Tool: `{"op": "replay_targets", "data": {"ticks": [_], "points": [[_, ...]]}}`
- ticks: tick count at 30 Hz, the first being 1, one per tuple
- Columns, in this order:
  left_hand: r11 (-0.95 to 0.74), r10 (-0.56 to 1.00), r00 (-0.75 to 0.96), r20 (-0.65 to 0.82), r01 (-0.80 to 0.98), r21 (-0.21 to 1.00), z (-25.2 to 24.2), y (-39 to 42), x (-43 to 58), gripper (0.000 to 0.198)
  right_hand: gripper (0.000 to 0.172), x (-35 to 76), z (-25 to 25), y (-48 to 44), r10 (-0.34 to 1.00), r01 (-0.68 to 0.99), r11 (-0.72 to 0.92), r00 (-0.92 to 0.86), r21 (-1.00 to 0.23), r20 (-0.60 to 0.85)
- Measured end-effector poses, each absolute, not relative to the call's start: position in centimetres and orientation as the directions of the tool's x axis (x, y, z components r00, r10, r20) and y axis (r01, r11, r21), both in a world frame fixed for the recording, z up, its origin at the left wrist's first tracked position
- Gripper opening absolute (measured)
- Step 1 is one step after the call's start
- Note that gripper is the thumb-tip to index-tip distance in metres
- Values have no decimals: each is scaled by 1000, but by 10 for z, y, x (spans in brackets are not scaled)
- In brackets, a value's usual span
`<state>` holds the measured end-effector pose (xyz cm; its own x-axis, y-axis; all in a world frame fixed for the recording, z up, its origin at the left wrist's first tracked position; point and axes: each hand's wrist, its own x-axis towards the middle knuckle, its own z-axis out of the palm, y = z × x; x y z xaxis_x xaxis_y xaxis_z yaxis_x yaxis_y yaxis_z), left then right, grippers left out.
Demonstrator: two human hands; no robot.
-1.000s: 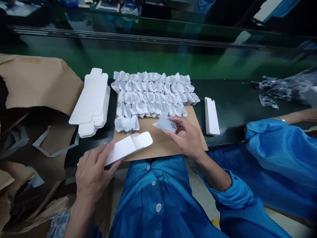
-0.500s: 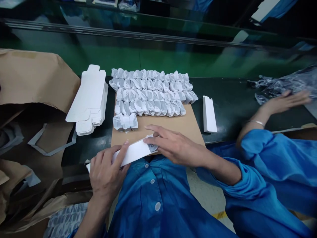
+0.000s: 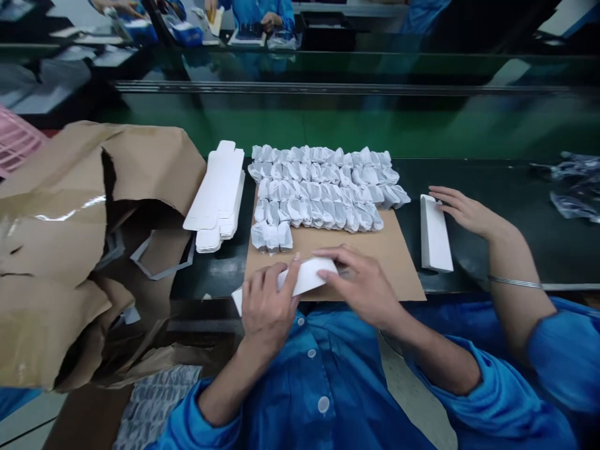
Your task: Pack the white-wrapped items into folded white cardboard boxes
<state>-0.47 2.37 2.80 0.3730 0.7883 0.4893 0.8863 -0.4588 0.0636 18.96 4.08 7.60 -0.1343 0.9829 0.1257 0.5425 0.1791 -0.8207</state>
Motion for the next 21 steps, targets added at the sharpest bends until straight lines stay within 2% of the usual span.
{"op": "replay_targets", "data": {"ticks": [3, 5, 6, 8, 10, 12, 15, 17, 19, 21], "points": [[-464, 765, 269, 585, 861, 210, 55, 50, -21, 69, 22, 234, 101, 57, 983, 533, 181, -66, -826, 173], [-329, 806, 82, 586, 885, 329, 74, 80, -45, 77, 25, 278, 128, 66, 976, 644, 197, -57, -740, 210], [-216, 851, 10, 526, 918, 333, 82, 98, -58, 75, 26, 300, 143, 69, 977, 702, 190, -64, -686, 204], [6, 939, -90, 330, 969, 247, 88, 136, -82, 76, 30, 338, 171, 75, 982, 799, 184, -123, -572, 144], [96, 978, -125, 169, 981, 169, 83, 170, -97, 80, 28, 364, 191, 85, 983, 886, 180, -183, -427, 35], [157, 973, -183, 144, 972, 172, 72, 195, -104, 78, 23, 380, 196, 102, 977, 949, 161, -192, -270, -93], [222, 939, -288, 190, 925, 307, 56, 215, -110, 66, 23, 397, 181, 135, 965, 990, 102, -123, -100, -230], [213, 918, -326, 226, 886, 411, 53, 219, -111, 57, 22, 404, 166, 154, 968, 999, 47, -51, -23, -245], [190, 896, -371, 243, 816, 546, 59, 216, -111, 51, 21, 403, 154, 164, 983, 999, -5, 11, 33, -183], [143, 873, -415, 257, 720, 679, 69, 208, -109, 48, 25, 389, 144, 165, 998, 997, -35, 38, 64, -48]]}}
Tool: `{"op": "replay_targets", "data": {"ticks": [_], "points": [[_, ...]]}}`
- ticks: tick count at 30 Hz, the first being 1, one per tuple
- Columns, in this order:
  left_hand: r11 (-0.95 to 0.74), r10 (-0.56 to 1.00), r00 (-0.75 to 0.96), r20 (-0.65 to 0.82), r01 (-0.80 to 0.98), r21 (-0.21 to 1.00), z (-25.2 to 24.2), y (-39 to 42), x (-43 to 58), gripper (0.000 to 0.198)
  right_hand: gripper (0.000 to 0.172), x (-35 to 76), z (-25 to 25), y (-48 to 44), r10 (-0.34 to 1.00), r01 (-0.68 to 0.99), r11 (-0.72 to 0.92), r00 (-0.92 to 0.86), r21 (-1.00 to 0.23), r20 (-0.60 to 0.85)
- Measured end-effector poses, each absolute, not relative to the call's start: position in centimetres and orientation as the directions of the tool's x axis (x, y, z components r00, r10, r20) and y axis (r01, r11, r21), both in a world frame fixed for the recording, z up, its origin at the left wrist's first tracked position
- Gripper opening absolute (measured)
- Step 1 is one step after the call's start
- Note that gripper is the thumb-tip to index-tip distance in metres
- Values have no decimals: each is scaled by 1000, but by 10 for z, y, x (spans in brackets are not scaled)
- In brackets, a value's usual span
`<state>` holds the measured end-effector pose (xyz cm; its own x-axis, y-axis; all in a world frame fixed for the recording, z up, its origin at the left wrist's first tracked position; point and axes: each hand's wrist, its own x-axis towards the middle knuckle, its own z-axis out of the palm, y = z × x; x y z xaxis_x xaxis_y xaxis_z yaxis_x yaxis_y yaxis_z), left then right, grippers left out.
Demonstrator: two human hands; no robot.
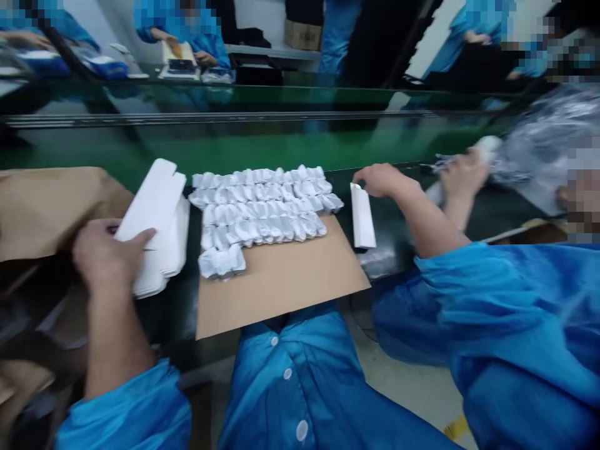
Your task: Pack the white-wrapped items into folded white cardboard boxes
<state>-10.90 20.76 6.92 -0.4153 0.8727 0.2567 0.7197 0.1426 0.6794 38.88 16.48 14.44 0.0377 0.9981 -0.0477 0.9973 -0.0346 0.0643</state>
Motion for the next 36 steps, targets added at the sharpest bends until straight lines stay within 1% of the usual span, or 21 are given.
{"op": "replay_targets", "data": {"ticks": [2, 3, 4, 5, 6, 7, 8, 10, 11, 12, 14, 15, 16, 19, 22, 23, 25, 27, 30, 32, 36], "points": [[84, 845, -438, 308, 677, 732, 77, 192, -101, 43, 31, 357, 133, 154, 993, 1000, -16, 18, -18, 121], [52, 835, -440, 332, 662, 748, 78, 180, -93, 38, 33, 334, 127, 144, 979, 990, 29, 0, -140, 203], [16, 832, -433, 345, 641, 767, 77, 166, -81, 35, 32, 307, 120, 131, 968, 935, 116, -31, -334, 248], [-24, 826, -434, 360, 611, 791, 73, 149, -66, 33, 33, 278, 112, 117, 968, 806, 209, -89, -554, 237], [-65, 845, -405, 350, 571, 818, 67, 129, -48, 31, 42, 248, 104, 103, 967, 631, 251, -134, -734, 215], [-101, 872, -361, 329, 527, 844, 59, 108, -28, 29, 54, 219, 96, 91, 970, 461, 239, -150, -855, 190], [-126, 913, -286, 292, 482, 867, 51, 87, -10, 29, 61, 194, 89, 81, 973, 318, 220, -146, -922, 182], [-152, 965, -137, 223, 402, 903, 37, 49, 14, 28, 52, 162, 79, 73, 978, 144, 195, -98, -970, 182], [-143, 983, -62, 172, 325, 935, 33, 36, 17, 30, 46, 156, 77, 72, 977, 128, 195, -116, -972, 180], [-114, 993, -7, 118, 189, 975, 31, 27, 13, 36, 39, 158, 78, 72, 969, 159, 200, -176, -967, 171], [-80, 997, -23, 80, -4, 997, 35, 23, -13, 53, 34, 173, 83, 73, 924, 314, 238, -365, -919, 114], [-67, 996, -58, 65, -28, 997, 39, 26, -31, 59, 34, 183, 86, 73, 884, 399, 281, -461, -873, 74], [-44, 997, -70, 45, 18, 999, 44, 31, -49, 60, 35, 192, 89, 72, 842, 468, 335, -538, -818, 37], [63, 998, -19, -61, 264, 963, 55, 45, -82, 39, 46, 201, 93, 62, 774, 589, 504, -632, -632, 29], [79, 997, -29, -74, 275, 958, 60, 51, -78, 32, 74, 190, 86, 46, 773, 682, 611, -624, -401, 117], [77, 997, -23, -73, 264, 961, 60, 51, -74, 31, 79, 186, 83, 43, 763, 696, 637, -629, -332, 148], [84, 992, 67, -106, 278, 957, 62, 51, -69, 31, 76, 182, 77, 39, 723, 676, 690, -663, -260, 196], [97, 959, 231, -163, 274, 957, 65, 50, -72, 35, 70, 184, 75, 40, 672, 617, 739, -704, -271, 231], [119, 887, 423, -183, 174, 978, 69, 48, -84, 46, 63, 190, 76, 44, 622, 536, 777, -734, -330, 274], [108, 874, 454, -173, 166, 980, 71, 48, -90, 46, 60, 192, 78, 45, 596, 496, 795, -745, -349, 299], [37, 887, 423, -187, 339, 940, 72, 51, -86, 36, 59, 192, 73, 48, 558, 461, 825, -756, -326, 343]]}}
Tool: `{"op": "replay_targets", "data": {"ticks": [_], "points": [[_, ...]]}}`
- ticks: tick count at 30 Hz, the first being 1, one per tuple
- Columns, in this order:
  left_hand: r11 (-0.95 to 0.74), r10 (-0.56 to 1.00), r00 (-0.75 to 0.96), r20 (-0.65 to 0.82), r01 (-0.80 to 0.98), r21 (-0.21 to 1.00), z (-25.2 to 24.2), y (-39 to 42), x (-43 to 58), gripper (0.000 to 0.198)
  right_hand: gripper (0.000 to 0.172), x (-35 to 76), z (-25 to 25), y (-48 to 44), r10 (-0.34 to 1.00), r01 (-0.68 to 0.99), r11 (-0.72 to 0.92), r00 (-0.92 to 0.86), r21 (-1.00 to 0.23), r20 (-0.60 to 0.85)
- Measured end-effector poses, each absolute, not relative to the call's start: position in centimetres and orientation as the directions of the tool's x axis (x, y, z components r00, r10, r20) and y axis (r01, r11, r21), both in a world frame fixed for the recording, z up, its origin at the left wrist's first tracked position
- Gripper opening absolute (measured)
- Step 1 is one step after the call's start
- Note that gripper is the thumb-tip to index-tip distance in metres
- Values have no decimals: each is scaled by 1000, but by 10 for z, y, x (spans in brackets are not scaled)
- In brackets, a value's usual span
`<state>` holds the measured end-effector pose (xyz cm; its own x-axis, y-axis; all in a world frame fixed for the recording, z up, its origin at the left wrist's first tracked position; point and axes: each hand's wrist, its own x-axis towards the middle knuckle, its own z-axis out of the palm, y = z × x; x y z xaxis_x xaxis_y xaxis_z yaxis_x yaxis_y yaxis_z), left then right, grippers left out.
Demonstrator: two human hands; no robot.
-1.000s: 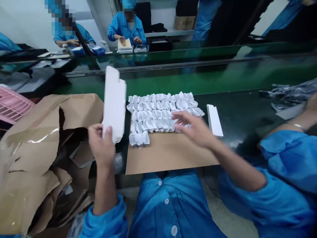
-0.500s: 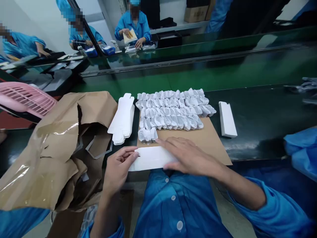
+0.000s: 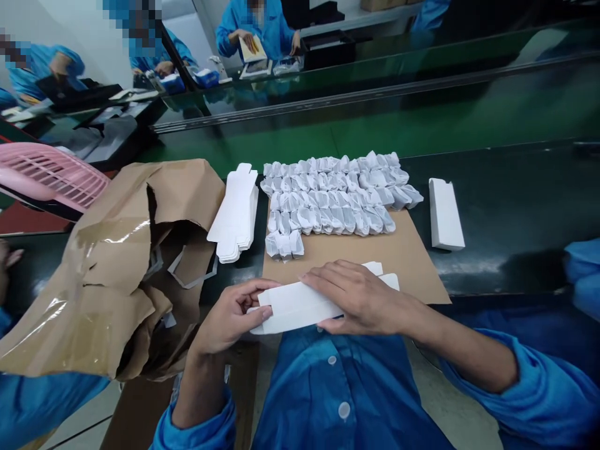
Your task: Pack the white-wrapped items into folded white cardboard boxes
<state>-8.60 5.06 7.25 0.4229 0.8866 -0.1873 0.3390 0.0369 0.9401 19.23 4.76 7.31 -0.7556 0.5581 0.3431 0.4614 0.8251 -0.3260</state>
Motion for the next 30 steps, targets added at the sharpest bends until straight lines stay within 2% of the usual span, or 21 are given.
{"op": "replay_targets", "data": {"ticks": [5, 7, 10, 13, 16, 18, 20, 22, 24, 26, 28, 30], "points": [[53, 919, 345, -190, 369, 928, 66, 53, -74, 31, 59, 192, 69, 49, 540, 489, 842, -754, -227, 374], [38, 944, 293, -153, 365, 930, 63, 53, -71, 24, 51, 189, 71, 46, 521, 516, 847, -760, -126, 389], [9, 972, 212, -98, 385, 923, 63, 54, -72, 10, 32, 184, 74, 38, 457, 543, 833, -782, 105, 424], [-12, 983, 177, -51, 340, 940, 63, 58, -81, 4, 30, 189, 75, 37, 471, 584, 791, -773, 185, 426], [-73, 997, 30, 69, 171, 983, 64, 58, -83, 12, 30, 205, 72, 43, 586, 698, 706, -670, 119, 456], [-249, 947, -195, 256, 57, 967, 62, 50, -68, 27, 30, 211, 64, 46, 629, 782, 619, -552, 77, 547], [-440, 843, -337, 421, 21, 898, 58, 38, -41, 49, 33, 203, 53, 42, 640, 847, 529, -436, 49, 633], [-448, 865, -244, 438, 13, 894, 53, 28, -10, 80, 35, 182, 41, 30, 633, 872, 489, -382, 35, 674], [-373, 888, -257, 382, 86, 924, 48, 28, 10, 103, 42, 160, 33, 14, 654, 852, 524, -383, -25, 652], [-292, 882, -329, 337, 182, 939, 45, 36, 15, 108, 61, 148, 36, 3, 731, 763, 603, -411, -234, 544], [-231, 917, -273, 291, 231, 945, 44, 44, 8, 101, 78, 149, 49, 3, 821, 633, 569, -404, -526, 403], [-229, 957, -113, 265, 262, 938, 45, 47, 0, 93, 74, 156, 66, 14, 886, 501, 459, -317, -734, 339]]}}
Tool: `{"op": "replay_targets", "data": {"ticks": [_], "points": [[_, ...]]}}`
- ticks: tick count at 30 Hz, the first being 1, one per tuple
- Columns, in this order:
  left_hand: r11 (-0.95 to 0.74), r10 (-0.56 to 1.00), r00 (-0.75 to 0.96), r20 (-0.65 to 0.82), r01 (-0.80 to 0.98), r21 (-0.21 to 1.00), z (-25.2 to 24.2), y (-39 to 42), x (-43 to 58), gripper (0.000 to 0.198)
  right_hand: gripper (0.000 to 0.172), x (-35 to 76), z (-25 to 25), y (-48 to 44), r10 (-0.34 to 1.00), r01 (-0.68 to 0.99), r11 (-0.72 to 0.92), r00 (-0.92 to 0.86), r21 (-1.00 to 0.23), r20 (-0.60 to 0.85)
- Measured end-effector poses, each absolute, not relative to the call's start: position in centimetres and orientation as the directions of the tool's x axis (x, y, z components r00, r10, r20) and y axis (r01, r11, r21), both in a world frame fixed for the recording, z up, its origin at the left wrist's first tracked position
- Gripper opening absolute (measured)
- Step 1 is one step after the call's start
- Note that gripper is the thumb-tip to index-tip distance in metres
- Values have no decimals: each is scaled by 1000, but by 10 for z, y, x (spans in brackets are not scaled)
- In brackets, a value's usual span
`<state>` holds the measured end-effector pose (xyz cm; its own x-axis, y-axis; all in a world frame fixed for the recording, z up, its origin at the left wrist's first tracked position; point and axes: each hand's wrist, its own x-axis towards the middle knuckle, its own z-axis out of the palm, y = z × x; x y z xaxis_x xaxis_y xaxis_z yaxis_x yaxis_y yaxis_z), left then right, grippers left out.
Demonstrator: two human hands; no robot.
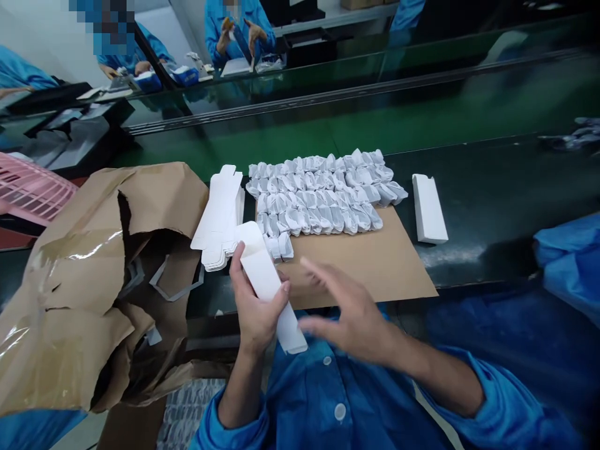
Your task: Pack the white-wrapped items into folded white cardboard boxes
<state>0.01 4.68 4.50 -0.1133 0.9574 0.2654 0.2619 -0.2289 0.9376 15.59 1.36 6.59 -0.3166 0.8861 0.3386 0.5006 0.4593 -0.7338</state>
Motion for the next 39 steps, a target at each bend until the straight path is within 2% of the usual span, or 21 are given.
{"op": "replay_targets", "data": {"ticks": [3, 6, 9, 11, 14, 16, 19, 22, 24, 27, 29, 34, 39], "points": [[-329, 931, -33, 365, 362, 872, 45, 40, -4, 78, 45, 163, 82, 35, 895, 322, 439, -236, -839, 378], [-384, 901, -19, 433, 427, 819, 42, 32, -5, 61, 29, 164, 85, 50, 854, 198, 478, -335, -856, 399], [-411, 902, 76, 424, 448, 794, 41, 31, -10, 53, 21, 169, 84, 61, 839, 87, 384, -449, -919, 308], [-431, 897, 130, 422, 473, 769, 41, 32, -13, 51, 18, 173, 85, 69, 898, -17, 243, -374, -970, 232], [-449, 890, 177, 420, 499, 741, 42, 33, -13, 47, 28, 173, 84, 80, 972, -199, 4, -230, -980, 51], [-450, 890, 196, 411, 512, 732, 41, 32, -11, 46, 32, 170, 83, 84, 955, -261, -97, -295, -961, -16], [-428, 900, 178, 398, 533, 730, 36, 31, -8, 50, 28, 164, 83, 81, 922, -262, -118, -388, -958, -8], [-379, 914, 85, 397, 528, 760, 26, 30, -5, 62, 26, 162, 83, 76, 903, -239, -122, -430, -963, -8], [-368, 915, 32, 402, 474, 800, 20, 28, -2, 74, 27, 160, 82, 74, 905, -234, -125, -425, -964, -15], [-358, 927, 41, 374, 398, 844, 17, 26, -1, 102, 24, 160, 78, 72, 914, -220, -112, -405, -969, -14], [-355, 930, 70, 362, 438, 826, 20, 25, -1, 110, 22, 161, 76, 70, 918, -200, -83, -397, -976, 4], [-444, 880, 157, 448, 607, 659, 31, 24, -3, 97, 18, 164, 77, 64, 914, -190, -68, -406, -979, 16], [-438, 889, 178, 421, 593, 676, 34, 19, 0, 91, 12, 167, 81, 51, 927, -150, -50, -376, -987, 10]]}}
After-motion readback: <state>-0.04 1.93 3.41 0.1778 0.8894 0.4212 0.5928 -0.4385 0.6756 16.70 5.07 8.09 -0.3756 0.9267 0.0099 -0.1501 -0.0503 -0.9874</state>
